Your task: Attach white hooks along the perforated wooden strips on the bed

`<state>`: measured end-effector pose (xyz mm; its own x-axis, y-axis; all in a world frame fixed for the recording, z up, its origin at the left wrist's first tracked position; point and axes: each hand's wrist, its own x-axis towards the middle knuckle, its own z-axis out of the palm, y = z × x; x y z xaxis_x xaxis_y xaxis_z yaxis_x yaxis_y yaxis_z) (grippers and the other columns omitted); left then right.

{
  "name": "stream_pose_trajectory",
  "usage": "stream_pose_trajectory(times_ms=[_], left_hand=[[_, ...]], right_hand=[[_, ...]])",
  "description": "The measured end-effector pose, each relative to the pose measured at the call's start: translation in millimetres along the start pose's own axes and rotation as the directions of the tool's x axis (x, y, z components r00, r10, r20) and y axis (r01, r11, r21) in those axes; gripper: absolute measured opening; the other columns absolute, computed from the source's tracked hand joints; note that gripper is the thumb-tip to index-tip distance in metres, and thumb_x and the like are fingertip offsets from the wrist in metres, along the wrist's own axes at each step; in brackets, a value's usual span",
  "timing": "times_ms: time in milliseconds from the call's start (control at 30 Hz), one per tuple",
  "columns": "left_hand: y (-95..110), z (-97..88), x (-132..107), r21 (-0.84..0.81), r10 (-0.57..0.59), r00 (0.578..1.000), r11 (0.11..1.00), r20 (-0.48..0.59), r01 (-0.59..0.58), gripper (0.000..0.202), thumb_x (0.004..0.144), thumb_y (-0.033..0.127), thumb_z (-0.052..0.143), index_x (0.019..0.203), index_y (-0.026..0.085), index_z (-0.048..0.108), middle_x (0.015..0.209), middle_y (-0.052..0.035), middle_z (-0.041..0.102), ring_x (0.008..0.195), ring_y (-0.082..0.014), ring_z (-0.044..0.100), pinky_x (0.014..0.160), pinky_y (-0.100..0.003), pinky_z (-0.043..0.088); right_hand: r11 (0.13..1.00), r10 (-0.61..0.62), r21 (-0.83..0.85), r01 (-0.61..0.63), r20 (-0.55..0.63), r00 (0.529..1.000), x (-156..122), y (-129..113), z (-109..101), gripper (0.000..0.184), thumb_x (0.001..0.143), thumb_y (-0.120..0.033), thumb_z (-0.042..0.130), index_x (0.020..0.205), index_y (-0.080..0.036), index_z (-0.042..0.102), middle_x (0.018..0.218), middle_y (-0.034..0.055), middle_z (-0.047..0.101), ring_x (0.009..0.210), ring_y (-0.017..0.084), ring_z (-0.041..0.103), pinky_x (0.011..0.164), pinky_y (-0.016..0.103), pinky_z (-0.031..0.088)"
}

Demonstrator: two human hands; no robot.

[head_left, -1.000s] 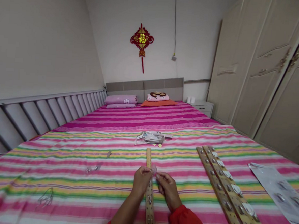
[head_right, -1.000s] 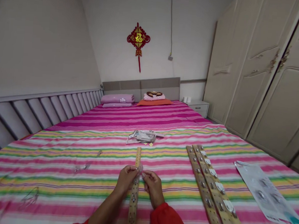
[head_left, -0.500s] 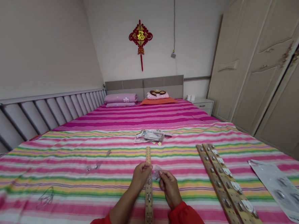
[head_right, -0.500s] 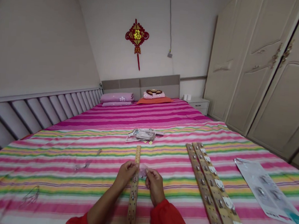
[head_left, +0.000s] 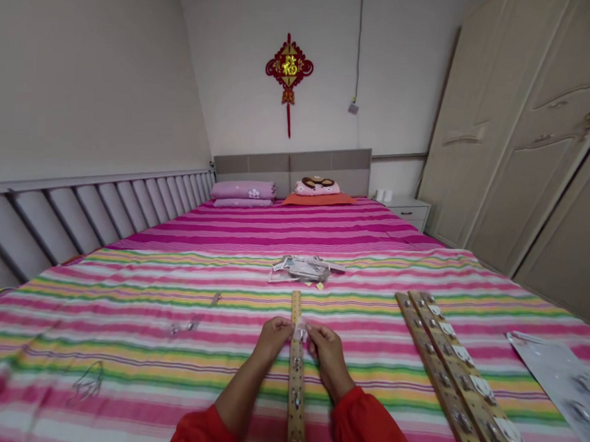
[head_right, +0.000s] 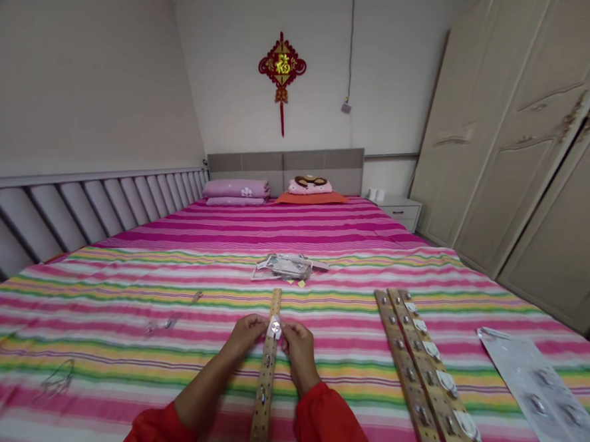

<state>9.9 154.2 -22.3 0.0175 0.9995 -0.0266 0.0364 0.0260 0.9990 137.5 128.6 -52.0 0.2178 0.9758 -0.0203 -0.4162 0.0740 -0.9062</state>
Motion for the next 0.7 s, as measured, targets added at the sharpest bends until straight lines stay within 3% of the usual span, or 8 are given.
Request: stream_pose_trajectory(times_ms=[167,367,700], left_hand=[[-8,-3.4,4,-0.018,-0.027,1.0,0.999,0.009,0.027,0.024,0.054,0.038,0.068,0.052,0.015,0.06,0.044,0.0023,0.054,0.046,-0.0113,0.05,0.052,-0.024,0.039],[-16,-1.3,4,-0.062,-0.073,0.997,0.995,0.001,0.073,0.025,0.047,0.034,0.073,0.057,0.014,0.062,0.055,-0.0014,0.063,0.055,-0.0142,0.057,0.058,-0.026,0.044],[-29,-1.8,5,-0.016,-0.051,0.995,0.999,-0.09,0.05,0.017,0.048,0.031,0.067,0.051,0.016,0.059,0.049,0.0013,0.059,0.052,-0.0139,0.055,0.055,-0.026,0.042]], right_hand=[[1.0,0.021,-0.022,-0.021,-0.002,1.0,10,6,4,0.037,0.057,-0.049,0.075,0.057,-0.016,0.06,0.033,-0.008,0.042,0.032,0.005,0.03,0.036,0.02,0.018],[0.999,0.031,-0.038,-0.031,-0.005,0.999,12,12,2,0.036,0.057,-0.049,0.075,0.054,-0.017,0.057,0.031,-0.0091,0.039,0.031,0.005,0.027,0.035,0.021,0.016],[0.997,0.002,-0.081,-0.003,-0.011,1.0,12,14,4,0.034,0.056,-0.044,0.075,0.049,-0.018,0.054,0.033,-0.0081,0.041,0.034,0.006,0.03,0.036,0.021,0.018]])
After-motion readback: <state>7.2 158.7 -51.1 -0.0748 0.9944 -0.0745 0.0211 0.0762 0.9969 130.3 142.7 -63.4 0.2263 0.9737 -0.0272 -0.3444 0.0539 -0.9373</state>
